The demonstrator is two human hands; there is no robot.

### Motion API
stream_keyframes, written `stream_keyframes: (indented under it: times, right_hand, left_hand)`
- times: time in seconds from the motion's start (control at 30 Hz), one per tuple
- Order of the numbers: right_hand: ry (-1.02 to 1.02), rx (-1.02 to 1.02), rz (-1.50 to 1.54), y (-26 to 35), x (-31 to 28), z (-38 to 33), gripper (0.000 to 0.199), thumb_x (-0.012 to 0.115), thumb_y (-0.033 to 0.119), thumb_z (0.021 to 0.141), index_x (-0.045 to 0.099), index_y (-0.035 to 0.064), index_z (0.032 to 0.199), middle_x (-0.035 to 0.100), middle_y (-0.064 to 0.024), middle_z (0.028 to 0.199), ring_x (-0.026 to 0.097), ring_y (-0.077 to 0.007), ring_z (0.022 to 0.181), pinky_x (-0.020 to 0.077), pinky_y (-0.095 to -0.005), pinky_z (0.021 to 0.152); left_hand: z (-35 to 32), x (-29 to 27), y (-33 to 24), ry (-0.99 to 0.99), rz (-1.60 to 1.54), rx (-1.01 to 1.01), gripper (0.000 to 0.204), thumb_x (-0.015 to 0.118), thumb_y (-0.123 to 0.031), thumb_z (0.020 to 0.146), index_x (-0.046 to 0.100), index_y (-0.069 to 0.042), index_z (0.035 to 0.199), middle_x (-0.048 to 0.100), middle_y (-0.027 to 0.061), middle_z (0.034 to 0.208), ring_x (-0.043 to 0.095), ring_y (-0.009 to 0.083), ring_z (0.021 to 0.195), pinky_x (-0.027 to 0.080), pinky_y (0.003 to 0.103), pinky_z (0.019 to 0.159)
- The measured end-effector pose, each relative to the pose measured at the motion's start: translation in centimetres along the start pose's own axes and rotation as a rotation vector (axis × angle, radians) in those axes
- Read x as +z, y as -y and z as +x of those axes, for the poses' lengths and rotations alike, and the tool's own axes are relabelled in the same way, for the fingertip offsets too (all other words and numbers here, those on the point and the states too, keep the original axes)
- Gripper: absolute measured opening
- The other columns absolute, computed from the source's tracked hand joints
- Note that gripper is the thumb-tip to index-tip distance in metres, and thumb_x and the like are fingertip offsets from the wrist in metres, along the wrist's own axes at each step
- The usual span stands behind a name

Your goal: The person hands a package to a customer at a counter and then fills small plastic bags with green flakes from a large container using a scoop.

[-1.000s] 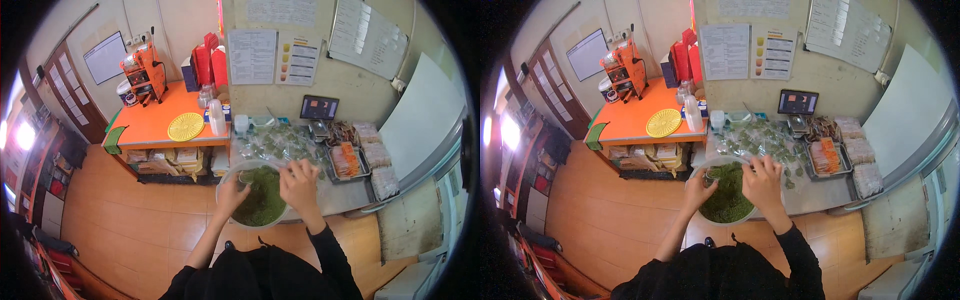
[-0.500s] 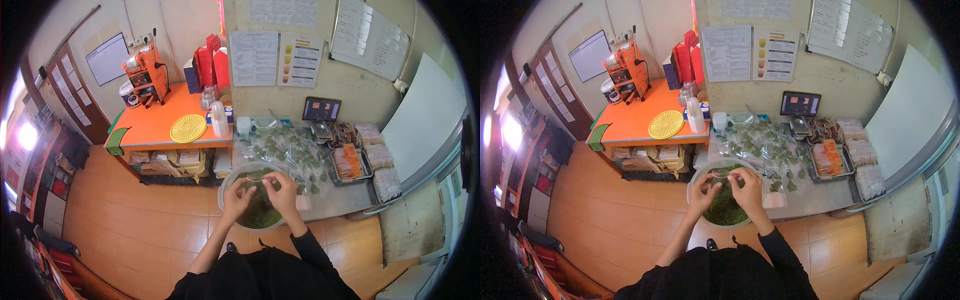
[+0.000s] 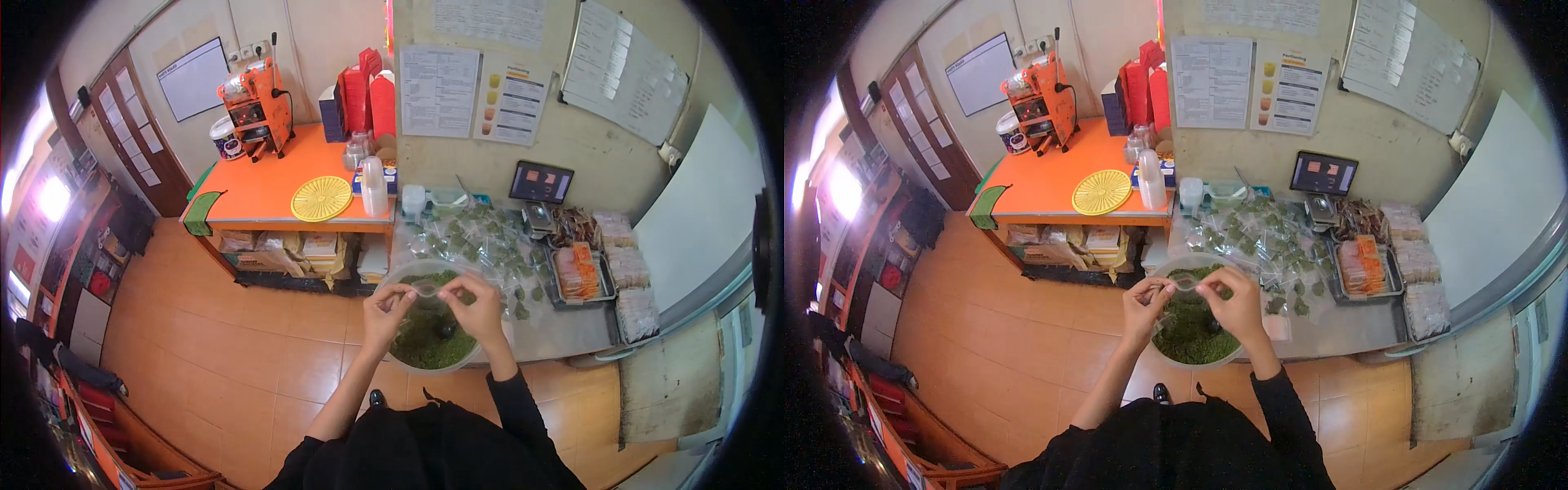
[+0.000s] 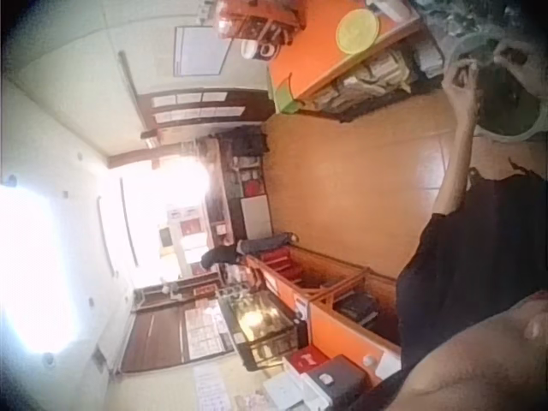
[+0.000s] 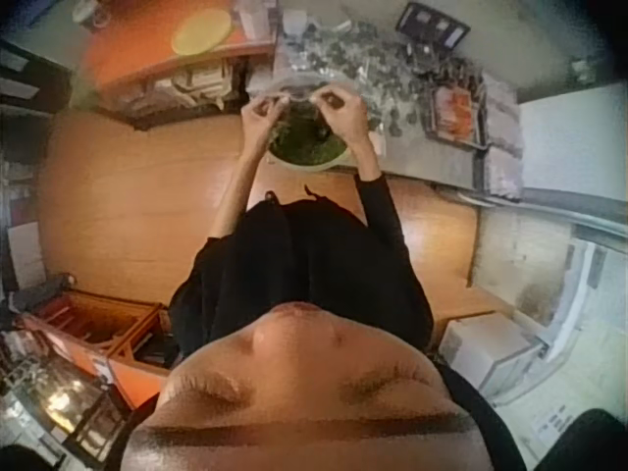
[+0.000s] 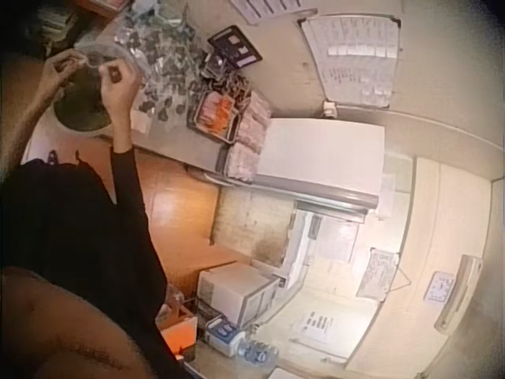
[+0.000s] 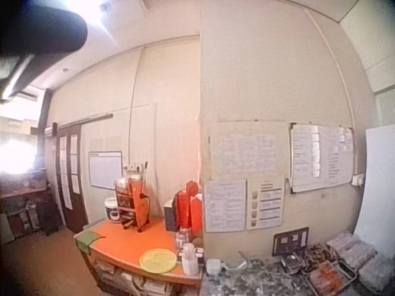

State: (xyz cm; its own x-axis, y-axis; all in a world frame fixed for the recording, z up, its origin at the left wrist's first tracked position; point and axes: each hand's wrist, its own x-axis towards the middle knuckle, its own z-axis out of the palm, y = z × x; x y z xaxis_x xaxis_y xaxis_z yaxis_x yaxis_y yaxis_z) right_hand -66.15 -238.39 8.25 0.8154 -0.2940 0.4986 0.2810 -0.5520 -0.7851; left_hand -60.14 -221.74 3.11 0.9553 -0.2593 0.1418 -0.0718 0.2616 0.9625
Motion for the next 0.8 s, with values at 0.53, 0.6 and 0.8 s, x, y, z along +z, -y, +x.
stream_keyframes:
  times: [0.53, 0.6, 0.8]
  right_hand:
    - [0.086, -0.068, 0.023, 1.0, 1.2, -0.7, 0.01, 0.068, 0.005, 0.074, 0.059, 0.0038, 0.078, 0.058, -0.0065, 0.072, 0.056, -0.0214, 0.069, 0.0446, -0.0319, 0.068]
    - [0.075, -0.067, 0.037, 1.1, 1.4, -0.7, 0.011, 0.068, 0.006, 0.073, 0.059, 0.004, 0.078, 0.058, -0.0066, 0.072, 0.057, -0.022, 0.069, 0.0442, -0.0322, 0.069]
    - [0.071, -0.121, -0.04, 1.3, 1.6, -0.7, 0.01, 0.067, 0.005, 0.073, 0.059, 0.0017, 0.078, 0.059, -0.0076, 0.074, 0.058, -0.0197, 0.067, 0.0466, -0.03, 0.064]
  left_hand:
    - [-0.5, 0.6, -0.8, 0.049, -0.069, 0.033, 0.009, 0.069, -0.01, 0.087, 0.065, -0.003, 0.091, 0.047, -0.0096, 0.06, 0.033, -0.0018, 0.051, 0.022, 0.018, 0.046]
    - [-0.5, 0.6, -0.5, 0.036, -0.054, 0.055, 0.009, 0.069, -0.009, 0.086, 0.065, -0.003, 0.091, 0.046, -0.0096, 0.061, 0.033, -0.0018, 0.052, 0.021, 0.018, 0.047]
    - [-1.0, 1.3, -1.0, 0.054, -0.008, 0.117, 0.007, 0.069, -0.006, 0.086, 0.065, -0.001, 0.09, 0.041, -0.0104, 0.062, 0.03, -0.0014, 0.054, 0.02, 0.018, 0.048]
